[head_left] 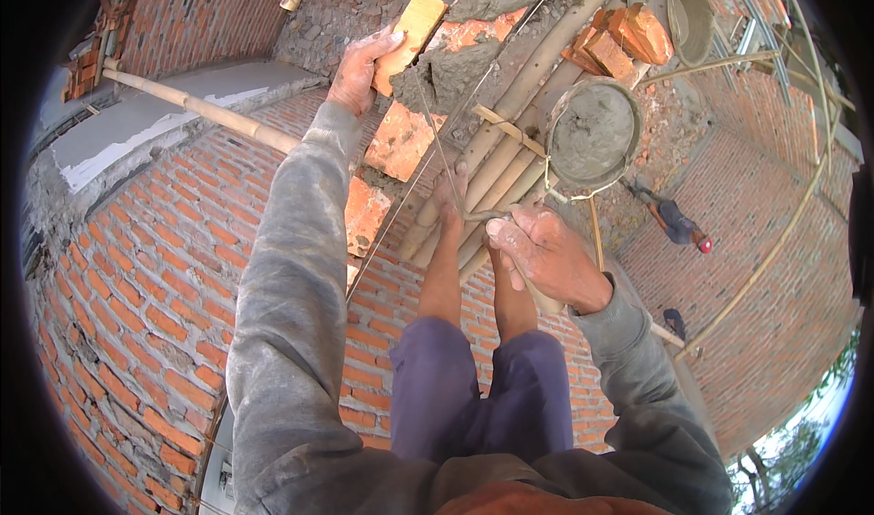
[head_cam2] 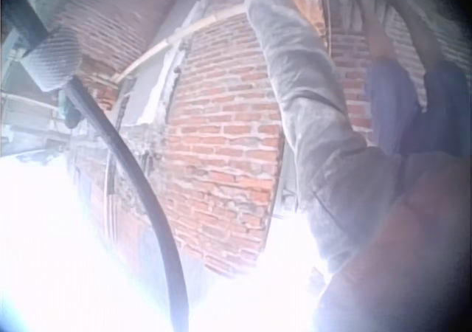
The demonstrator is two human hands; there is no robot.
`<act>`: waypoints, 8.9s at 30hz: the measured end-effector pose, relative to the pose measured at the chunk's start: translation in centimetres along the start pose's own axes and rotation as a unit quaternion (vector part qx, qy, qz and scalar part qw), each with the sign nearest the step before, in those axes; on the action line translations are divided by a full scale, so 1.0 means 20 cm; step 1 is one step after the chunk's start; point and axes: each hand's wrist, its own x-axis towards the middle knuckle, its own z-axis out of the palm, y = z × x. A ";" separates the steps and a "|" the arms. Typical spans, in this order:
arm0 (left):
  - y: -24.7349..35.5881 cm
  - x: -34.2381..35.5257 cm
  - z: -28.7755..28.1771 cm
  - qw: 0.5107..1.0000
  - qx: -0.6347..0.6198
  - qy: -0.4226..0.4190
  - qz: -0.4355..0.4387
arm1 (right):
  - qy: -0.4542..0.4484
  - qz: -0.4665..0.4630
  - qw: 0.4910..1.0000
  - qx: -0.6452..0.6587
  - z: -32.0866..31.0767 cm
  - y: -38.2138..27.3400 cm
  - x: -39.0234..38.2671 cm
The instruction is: The person scoops mortar from a bucket using a trowel and applies it to red bricks on a bamboo scaffold. They place bricks onto the mortar, tap them into position, and scrape off excess mortar while building a brick wall.
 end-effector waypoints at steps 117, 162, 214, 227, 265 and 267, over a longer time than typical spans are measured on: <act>0.24 0.42 0.23 0.986 -0.115 0.062 0.104 | 0.211 -0.278 0.361 -0.865 -0.81 -1.23 0.61; -0.18 -1.53 0.78 0.956 -0.208 0.115 -0.171 | 0.467 -0.067 0.829 -0.300 -1.15 1.63 0.17; -0.15 -2.36 0.54 0.913 -0.304 0.226 -0.153 | -0.041 -0.065 0.710 0.700 -0.57 -0.45 0.65; 0.07 -2.09 0.88 0.954 -0.192 0.206 -0.105 | 0.216 -0.189 0.911 0.295 -0.98 -0.30 0.06; 0.65 0.94 1.44 0.716 0.641 0.130 0.243 | 0.454 -0.005 0.890 0.048 -0.38 1.44 -0.54; 0.65 0.98 1.43 0.763 0.581 0.105 0.264 | 0.461 -0.027 0.887 0.000 -0.40 1.42 -0.53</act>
